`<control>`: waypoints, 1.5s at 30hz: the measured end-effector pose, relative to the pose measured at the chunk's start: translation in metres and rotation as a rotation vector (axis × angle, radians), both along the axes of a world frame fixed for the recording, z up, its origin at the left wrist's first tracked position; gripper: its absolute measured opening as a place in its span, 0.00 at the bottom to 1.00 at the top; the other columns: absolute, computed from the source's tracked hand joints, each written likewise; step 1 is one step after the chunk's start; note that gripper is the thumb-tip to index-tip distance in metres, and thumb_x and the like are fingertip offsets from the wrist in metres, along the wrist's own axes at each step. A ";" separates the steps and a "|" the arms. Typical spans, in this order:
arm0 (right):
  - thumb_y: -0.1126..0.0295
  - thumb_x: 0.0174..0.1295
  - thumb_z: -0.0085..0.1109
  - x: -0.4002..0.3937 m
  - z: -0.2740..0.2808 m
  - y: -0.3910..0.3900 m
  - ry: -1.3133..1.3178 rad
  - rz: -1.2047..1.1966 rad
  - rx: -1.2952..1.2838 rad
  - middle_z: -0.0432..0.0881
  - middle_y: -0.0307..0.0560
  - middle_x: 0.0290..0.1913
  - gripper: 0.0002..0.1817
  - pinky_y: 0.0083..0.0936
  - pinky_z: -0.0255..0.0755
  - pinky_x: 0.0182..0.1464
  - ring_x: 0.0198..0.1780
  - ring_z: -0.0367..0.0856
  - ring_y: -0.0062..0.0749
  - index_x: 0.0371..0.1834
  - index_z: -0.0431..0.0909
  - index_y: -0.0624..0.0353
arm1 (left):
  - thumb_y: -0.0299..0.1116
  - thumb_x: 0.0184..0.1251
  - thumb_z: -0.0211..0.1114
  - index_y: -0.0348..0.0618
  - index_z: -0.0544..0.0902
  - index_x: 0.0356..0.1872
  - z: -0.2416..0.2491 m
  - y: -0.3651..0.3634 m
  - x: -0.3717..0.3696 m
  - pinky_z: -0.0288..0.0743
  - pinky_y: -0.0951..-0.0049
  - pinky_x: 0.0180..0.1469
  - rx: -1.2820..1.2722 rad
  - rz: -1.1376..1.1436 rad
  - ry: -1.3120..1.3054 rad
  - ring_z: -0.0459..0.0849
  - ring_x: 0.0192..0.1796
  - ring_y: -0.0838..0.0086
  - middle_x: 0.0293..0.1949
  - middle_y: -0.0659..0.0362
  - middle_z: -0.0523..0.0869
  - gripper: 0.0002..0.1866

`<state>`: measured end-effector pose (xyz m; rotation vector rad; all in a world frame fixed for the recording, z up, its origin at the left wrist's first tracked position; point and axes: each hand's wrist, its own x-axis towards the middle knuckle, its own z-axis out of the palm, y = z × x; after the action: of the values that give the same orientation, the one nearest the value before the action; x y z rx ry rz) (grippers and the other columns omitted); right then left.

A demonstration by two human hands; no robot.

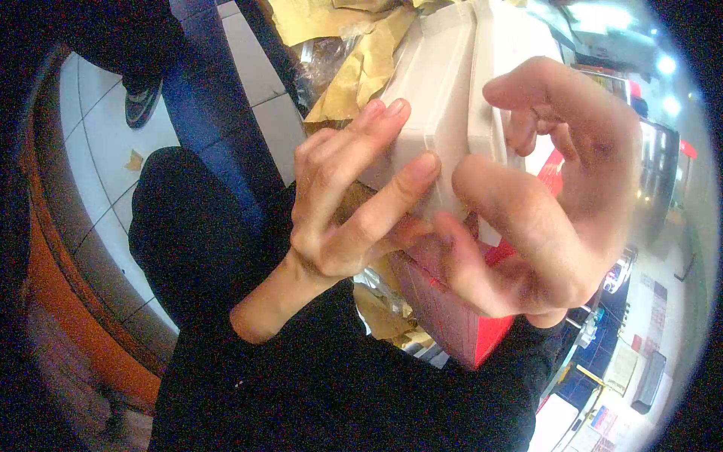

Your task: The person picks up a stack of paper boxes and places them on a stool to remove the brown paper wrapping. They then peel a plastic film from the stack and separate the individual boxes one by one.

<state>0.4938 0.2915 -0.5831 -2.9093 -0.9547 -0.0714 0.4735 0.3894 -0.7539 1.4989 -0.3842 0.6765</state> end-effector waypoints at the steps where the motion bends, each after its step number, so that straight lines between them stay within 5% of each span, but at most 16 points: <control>1: 0.74 0.46 0.63 0.000 0.000 0.000 -0.005 -0.008 0.005 0.67 0.65 0.53 0.08 0.44 0.74 0.48 0.50 0.75 0.50 0.31 0.77 0.62 | 0.43 0.58 0.67 0.58 0.81 0.53 0.000 0.000 0.000 0.69 0.65 0.50 0.000 0.002 -0.003 0.79 0.59 0.63 0.58 0.52 0.81 0.20; 15: 0.74 0.47 0.65 0.002 -0.001 -0.003 -0.010 0.004 0.017 0.67 0.64 0.54 0.08 0.42 0.74 0.49 0.51 0.75 0.48 0.31 0.77 0.61 | 0.37 0.65 0.59 0.60 0.79 0.55 -0.002 0.002 0.000 0.71 0.63 0.50 0.025 -0.020 -0.029 0.80 0.57 0.58 0.58 0.50 0.81 0.17; 19: 0.74 0.48 0.64 0.003 -0.003 -0.004 -0.017 0.020 0.038 0.67 0.65 0.54 0.07 0.39 0.75 0.47 0.49 0.76 0.47 0.31 0.77 0.61 | 0.46 0.57 0.69 0.52 0.81 0.54 -0.007 0.006 0.005 0.74 0.60 0.53 0.061 -0.037 -0.120 0.80 0.58 0.52 0.56 0.43 0.80 0.24; 26: 0.71 0.50 0.64 0.010 0.002 -0.012 -0.009 0.159 0.001 0.67 0.65 0.53 0.08 0.38 0.76 0.45 0.47 0.76 0.49 0.30 0.78 0.62 | 0.45 0.57 0.69 0.51 0.80 0.54 -0.006 0.006 0.005 0.74 0.60 0.52 0.045 -0.029 -0.117 0.80 0.58 0.53 0.56 0.43 0.81 0.24; 34: 0.72 0.44 0.67 0.000 -0.005 -0.002 -0.035 0.007 0.000 0.67 0.65 0.53 0.11 0.44 0.74 0.47 0.52 0.74 0.51 0.29 0.78 0.62 | 0.45 0.56 0.70 0.51 0.80 0.53 -0.009 0.003 0.006 0.74 0.61 0.52 0.048 -0.006 -0.138 0.80 0.58 0.52 0.56 0.43 0.81 0.23; 45: 0.75 0.42 0.66 0.003 -0.004 -0.004 -0.030 0.027 0.027 0.67 0.66 0.54 0.10 0.42 0.74 0.48 0.50 0.75 0.49 0.29 0.78 0.62 | 0.38 0.65 0.58 0.59 0.79 0.55 -0.002 0.002 0.001 0.71 0.62 0.51 0.010 -0.022 -0.044 0.80 0.57 0.58 0.58 0.50 0.80 0.17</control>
<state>0.4966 0.2871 -0.5872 -2.8781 -0.9891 -0.1249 0.4745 0.3913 -0.7562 1.4896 -0.4379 0.6911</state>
